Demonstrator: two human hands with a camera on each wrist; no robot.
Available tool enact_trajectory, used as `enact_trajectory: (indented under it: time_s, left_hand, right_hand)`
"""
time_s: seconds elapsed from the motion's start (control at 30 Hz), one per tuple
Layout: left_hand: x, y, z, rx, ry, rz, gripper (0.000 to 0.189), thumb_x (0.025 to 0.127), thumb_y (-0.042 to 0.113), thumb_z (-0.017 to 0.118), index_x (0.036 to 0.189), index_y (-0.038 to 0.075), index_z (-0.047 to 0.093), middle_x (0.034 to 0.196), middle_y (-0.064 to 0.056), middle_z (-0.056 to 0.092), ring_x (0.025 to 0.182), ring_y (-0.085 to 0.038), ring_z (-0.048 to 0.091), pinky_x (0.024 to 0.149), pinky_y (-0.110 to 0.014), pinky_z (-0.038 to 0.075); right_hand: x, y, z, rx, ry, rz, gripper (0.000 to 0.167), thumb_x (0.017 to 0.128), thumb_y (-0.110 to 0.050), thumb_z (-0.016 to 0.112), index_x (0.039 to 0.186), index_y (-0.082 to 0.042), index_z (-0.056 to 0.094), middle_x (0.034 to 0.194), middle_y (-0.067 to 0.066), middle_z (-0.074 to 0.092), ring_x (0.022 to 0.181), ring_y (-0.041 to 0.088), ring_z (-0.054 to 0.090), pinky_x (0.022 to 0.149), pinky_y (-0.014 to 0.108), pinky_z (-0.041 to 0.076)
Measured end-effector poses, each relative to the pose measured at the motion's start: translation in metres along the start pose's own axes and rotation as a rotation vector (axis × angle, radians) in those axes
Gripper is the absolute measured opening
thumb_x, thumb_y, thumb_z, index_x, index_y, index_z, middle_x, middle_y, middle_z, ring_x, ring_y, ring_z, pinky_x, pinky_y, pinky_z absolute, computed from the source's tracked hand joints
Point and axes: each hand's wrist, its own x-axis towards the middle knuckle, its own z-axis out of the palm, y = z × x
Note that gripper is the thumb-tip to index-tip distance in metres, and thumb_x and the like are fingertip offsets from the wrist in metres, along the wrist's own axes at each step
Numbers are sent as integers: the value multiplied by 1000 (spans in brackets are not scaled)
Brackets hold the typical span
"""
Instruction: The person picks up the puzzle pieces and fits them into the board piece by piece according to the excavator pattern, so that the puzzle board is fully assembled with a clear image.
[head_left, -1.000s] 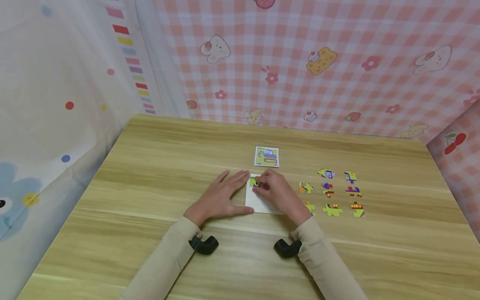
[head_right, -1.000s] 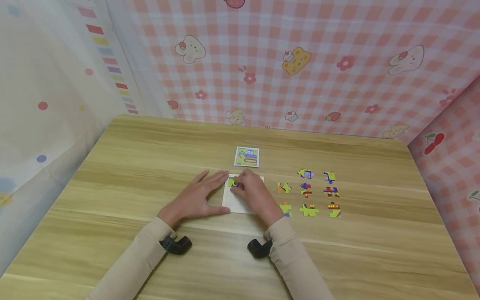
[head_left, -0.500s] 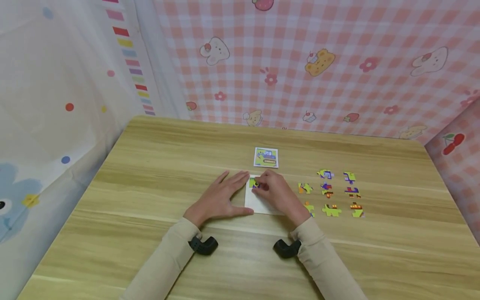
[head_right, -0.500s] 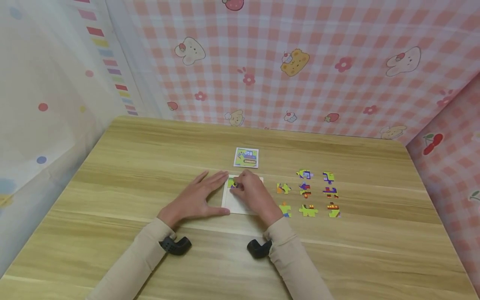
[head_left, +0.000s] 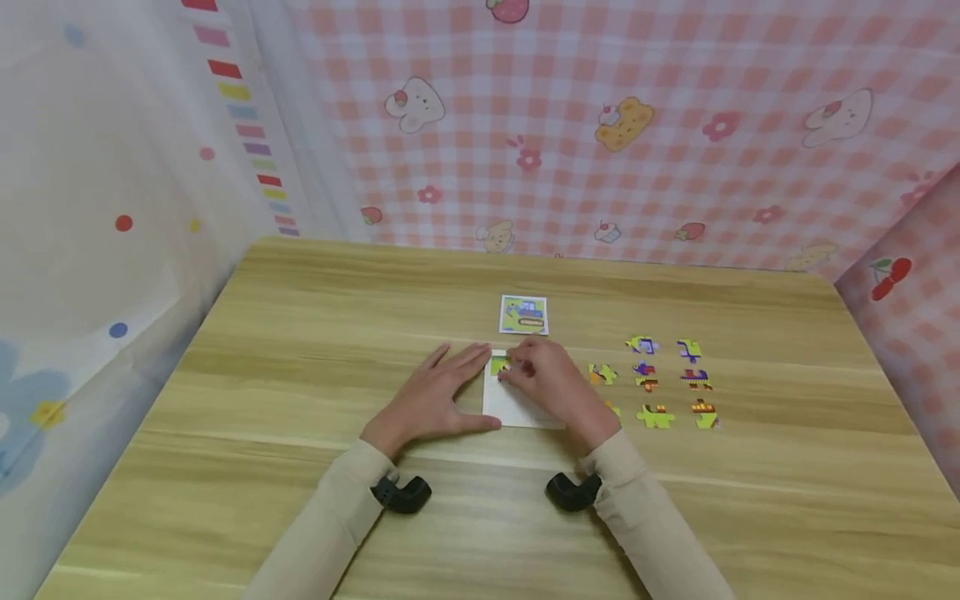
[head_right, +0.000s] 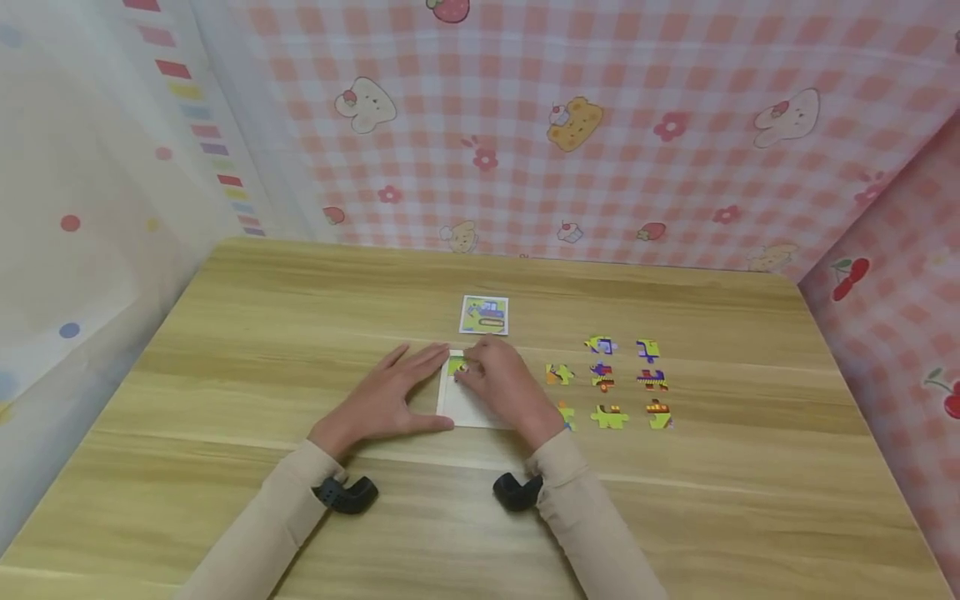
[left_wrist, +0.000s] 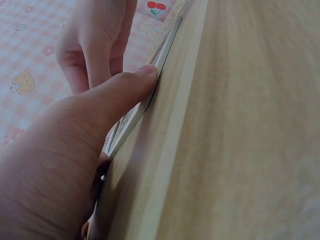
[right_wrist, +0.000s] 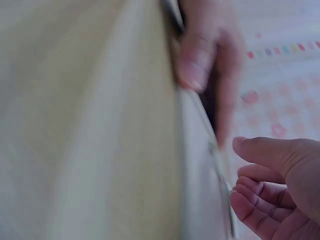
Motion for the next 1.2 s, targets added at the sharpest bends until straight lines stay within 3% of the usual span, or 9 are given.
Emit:
enact_trajectory:
  time_s: [0.27, 0.43, 0.63, 0.87, 1.07, 1.13, 1.2]
  left_hand:
    - [0, -1, 0, 0, 8, 1, 110, 84, 79, 62, 164, 13, 26, 170, 2, 22, 157, -13, 18, 129, -40, -2]
    - [0, -2, 0, 8, 14, 16, 110, 84, 79, 62, 164, 12, 27, 170, 1, 23, 157, -13, 19, 129, -41, -1]
    - [0, -1, 0, 3, 16, 21, 110, 84, 79, 62, 163, 11, 29, 170, 0, 25, 157, -14, 21, 130, -40, 0]
    - [-1, -1, -2, 6, 15, 22, 110, 85, 78, 63, 163, 10, 28, 170, -1, 25, 157, -15, 21, 130, -41, 1]
    - [-2, -1, -1, 7, 20, 20, 109, 85, 78, 63, 163, 9, 29, 170, -2, 26, 156, -16, 22, 130, -42, 2]
    - [-2, -2, 0, 10, 22, 20, 109, 85, 78, 62, 163, 10, 29, 170, -1, 26, 156, -16, 23, 130, -42, 2]
    - [-2, -2, 1, 11, 24, 24, 109, 85, 79, 62, 163, 10, 29, 170, -1, 26, 156, -15, 22, 130, -42, 2]
  right_hand:
    - [-14, 20, -38, 1, 42, 144, 33, 96, -9, 75, 123, 9, 71, 106, 18, 65, 88, 26, 63, 73, 36, 58]
    - [-33, 41, -61, 0, 83, 211, 34, 97, -7, 71, 125, 12, 68, 113, 23, 65, 92, 32, 65, 76, 43, 61]
    - [-57, 67, -87, -39, 86, 258, 35, 99, -10, 70, 127, 11, 68, 117, 25, 65, 96, 34, 65, 73, 40, 58]
    - [-69, 90, -119, -71, 34, 296, 36, 100, -9, 69, 129, 11, 66, 129, 31, 61, 109, 44, 61, 84, 55, 56]
    - [-67, 102, -132, -80, -64, 276, 36, 100, -7, 68, 129, 13, 65, 125, 31, 61, 105, 41, 61, 83, 52, 57]
    - [-64, 104, -132, -82, -79, 271, 35, 99, -7, 69, 128, 13, 66, 120, 30, 62, 102, 39, 61, 83, 51, 56]
    - [-62, 106, -132, -84, -93, 278, 25, 98, -8, 70, 112, 14, 70, 121, 29, 64, 107, 40, 61, 85, 49, 54]
